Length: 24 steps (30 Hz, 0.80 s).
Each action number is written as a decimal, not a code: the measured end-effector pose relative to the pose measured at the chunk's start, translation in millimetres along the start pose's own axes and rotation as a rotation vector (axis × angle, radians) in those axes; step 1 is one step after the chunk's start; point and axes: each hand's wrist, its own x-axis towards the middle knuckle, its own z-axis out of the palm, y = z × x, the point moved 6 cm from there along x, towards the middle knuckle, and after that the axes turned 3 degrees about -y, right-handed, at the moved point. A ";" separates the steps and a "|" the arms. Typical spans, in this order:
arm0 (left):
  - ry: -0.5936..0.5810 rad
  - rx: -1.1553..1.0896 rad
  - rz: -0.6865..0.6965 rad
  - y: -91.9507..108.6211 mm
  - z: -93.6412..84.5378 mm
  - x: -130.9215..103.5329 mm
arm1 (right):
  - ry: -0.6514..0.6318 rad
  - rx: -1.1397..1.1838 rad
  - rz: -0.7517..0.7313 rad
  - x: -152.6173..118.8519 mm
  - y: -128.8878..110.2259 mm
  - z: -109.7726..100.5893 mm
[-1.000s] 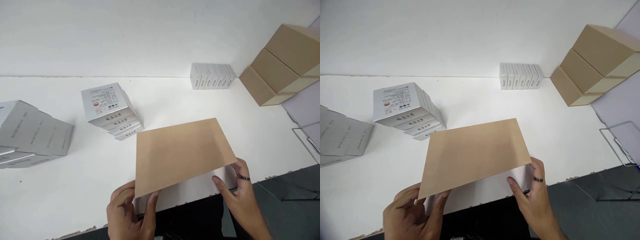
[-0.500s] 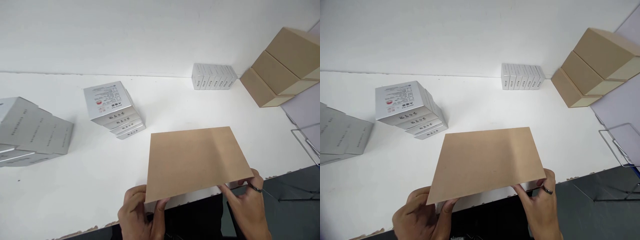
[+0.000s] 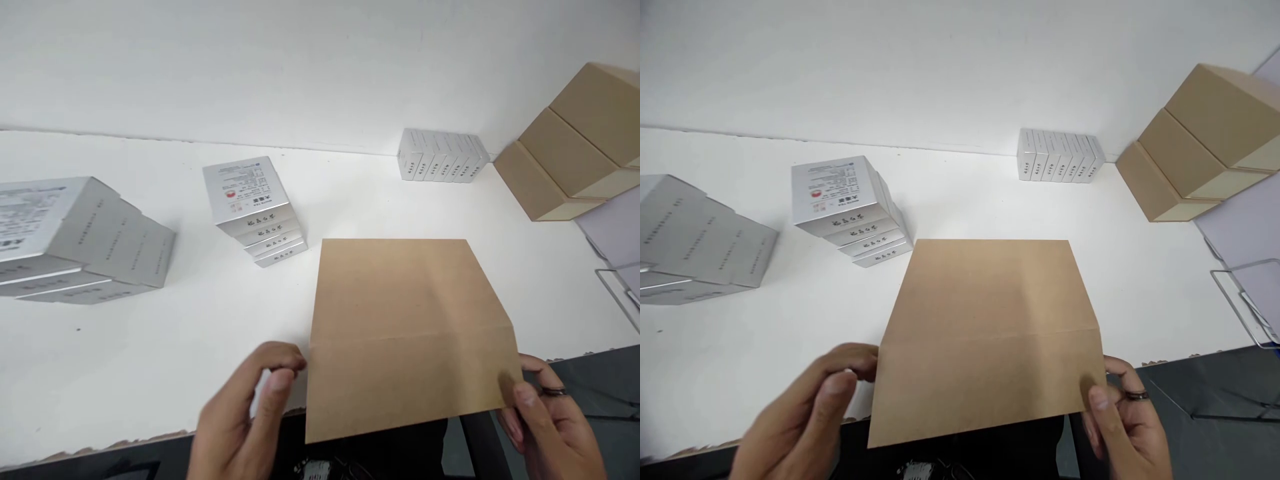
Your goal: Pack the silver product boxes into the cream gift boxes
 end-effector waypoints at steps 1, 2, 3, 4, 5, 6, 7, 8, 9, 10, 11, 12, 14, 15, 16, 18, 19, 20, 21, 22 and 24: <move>0.024 0.058 0.019 -0.1 -11.8 8.9 | -0.008 0.084 0.009 -0.4 -0.4 1.9; 0.058 0.128 0.024 -0.2 -23.4 17.8 | -0.011 0.158 0.014 -0.5 -1.8 5.0; 0.089 0.204 0.022 0.0 -34.0 26.8 | -0.004 0.218 0.007 -0.2 -4.8 8.3; 0.132 0.279 0.016 0.8 -44.5 35.5 | 0.015 0.264 -0.004 0.3 -8.9 11.4; 0.189 0.345 0.008 2.0 -54.9 43.7 | 0.040 0.303 -0.017 1.1 -13.8 14.2; 0.246 0.399 0.002 3.5 -64.4 51.5 | 0.064 0.339 -0.032 1.9 -19.3 16.8; 0.289 0.431 0.006 5.1 -72.0 59.2 | 0.088 0.372 -0.051 2.6 -25.1 18.7; 0.309 0.444 0.024 6.5 -77.3 66.8 | 0.110 0.402 -0.072 3.1 -30.6 19.9; 0.309 0.443 0.058 7.6 -80.4 74.2 | 0.129 0.429 -0.090 3.3 -35.0 20.4; 0.297 0.436 0.109 8.5 -81.6 81.2 | 0.149 0.454 -0.108 3.1 -38.1 20.0; 0.278 0.423 0.163 8.7 -81.2 87.7 | 0.168 0.476 -0.126 2.5 -39.6 18.6; 0.262 0.409 0.215 7.9 -79.7 93.5 | 0.189 0.492 -0.133 1.8 -38.8 16.4; 0.240 0.388 0.284 3.6 -74.1 104.0 | 0.229 0.512 -0.142 0.0 -32.7 9.3; 0.237 0.388 0.300 0.6 -70.1 108.9 | 0.240 0.516 -0.160 -0.6 -28.9 5.0; 0.238 0.395 0.306 -2.5 -65.5 113.8 | 0.241 0.515 -0.187 -0.9 -25.4 0.4; 0.247 0.421 0.284 -8.5 -54.9 123.6 | 0.225 0.496 -0.235 0.0 -18.1 -8.3; 0.257 0.431 0.263 -10.9 -49.9 128.2 | 0.208 0.481 -0.253 1.0 -14.6 -12.1; 0.275 0.436 0.243 -12.7 -45.5 132.5 | 0.188 0.464 -0.267 2.5 -11.2 -15.4; 0.302 0.440 0.233 -13.3 -42.1 136.2 | 0.159 0.447 -0.283 4.3 -8.2 -18.0; 0.335 0.440 0.229 -13.2 -39.8 139.5 | 0.134 0.435 -0.309 6.1 -5.8 -20.6; 0.408 0.426 0.233 -11.5 -38.8 144.7 | 0.096 0.413 -0.407 8.5 -3.7 -25.8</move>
